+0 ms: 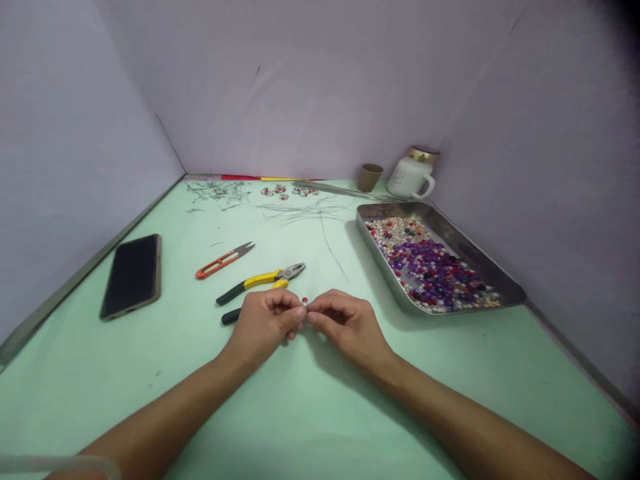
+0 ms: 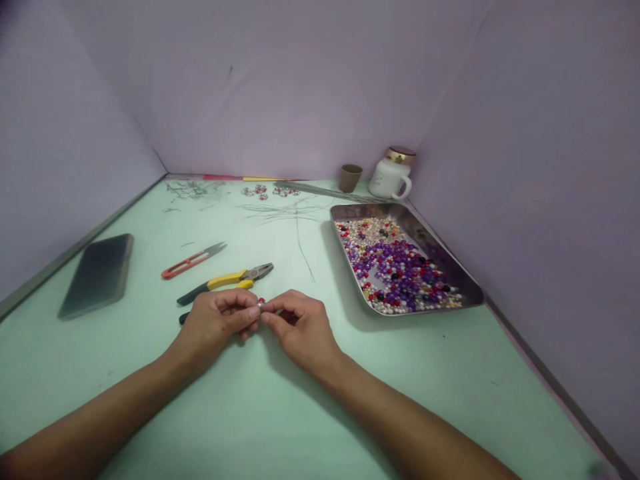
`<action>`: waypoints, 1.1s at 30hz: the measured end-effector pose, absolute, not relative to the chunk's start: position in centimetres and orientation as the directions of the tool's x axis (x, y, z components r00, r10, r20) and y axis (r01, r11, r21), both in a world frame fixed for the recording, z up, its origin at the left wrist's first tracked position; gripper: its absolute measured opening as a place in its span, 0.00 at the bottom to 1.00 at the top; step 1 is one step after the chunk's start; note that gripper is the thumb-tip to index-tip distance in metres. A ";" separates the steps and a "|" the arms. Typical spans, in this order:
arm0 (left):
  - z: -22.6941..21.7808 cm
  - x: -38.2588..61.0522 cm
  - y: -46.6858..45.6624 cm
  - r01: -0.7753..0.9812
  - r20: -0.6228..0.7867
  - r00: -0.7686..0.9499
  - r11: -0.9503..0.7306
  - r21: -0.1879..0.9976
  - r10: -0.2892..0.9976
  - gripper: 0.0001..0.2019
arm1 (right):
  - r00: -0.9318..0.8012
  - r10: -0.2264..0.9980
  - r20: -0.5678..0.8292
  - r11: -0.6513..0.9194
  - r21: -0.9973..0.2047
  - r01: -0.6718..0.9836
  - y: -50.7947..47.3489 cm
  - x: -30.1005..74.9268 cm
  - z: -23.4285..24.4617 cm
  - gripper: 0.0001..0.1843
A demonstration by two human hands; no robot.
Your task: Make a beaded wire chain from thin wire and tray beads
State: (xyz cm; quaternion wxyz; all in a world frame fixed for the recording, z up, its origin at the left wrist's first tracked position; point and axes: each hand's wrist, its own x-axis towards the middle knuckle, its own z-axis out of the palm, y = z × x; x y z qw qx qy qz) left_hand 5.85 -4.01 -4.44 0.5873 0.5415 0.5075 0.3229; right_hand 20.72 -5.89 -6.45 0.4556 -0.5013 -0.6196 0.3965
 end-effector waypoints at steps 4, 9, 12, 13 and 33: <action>-4.7 5.2 -3.6 0.131 -0.292 0.318 0.263 0.956 0.902 0.06 | -0.116 0.974 0.196 0.222 -0.932 0.285 -5.9 21.0 -6.2 0.04; -4.3 4.7 -3.1 0.026 -0.331 0.494 0.366 0.930 0.804 0.06 | -0.055 0.996 0.065 0.072 -0.987 0.143 -5.7 21.3 -5.5 0.10; -4.1 4.7 -3.1 0.011 -0.338 0.517 0.389 0.921 0.786 0.06 | -0.151 0.988 -0.042 -0.040 -0.999 0.015 -5.5 21.1 -5.5 0.09; -4.1 4.7 -3.1 0.013 -0.335 0.513 0.384 0.923 0.790 0.07 | -0.151 0.985 -0.081 -0.084 -0.996 -0.016 -5.5 21.0 -5.5 0.08; -3.2 4.1 -2.9 0.710 0.101 0.268 -0.267 0.652 0.958 0.13 | -0.101 0.947 -0.305 -0.318 -0.848 -0.423 -4.8 21.4 -5.9 0.13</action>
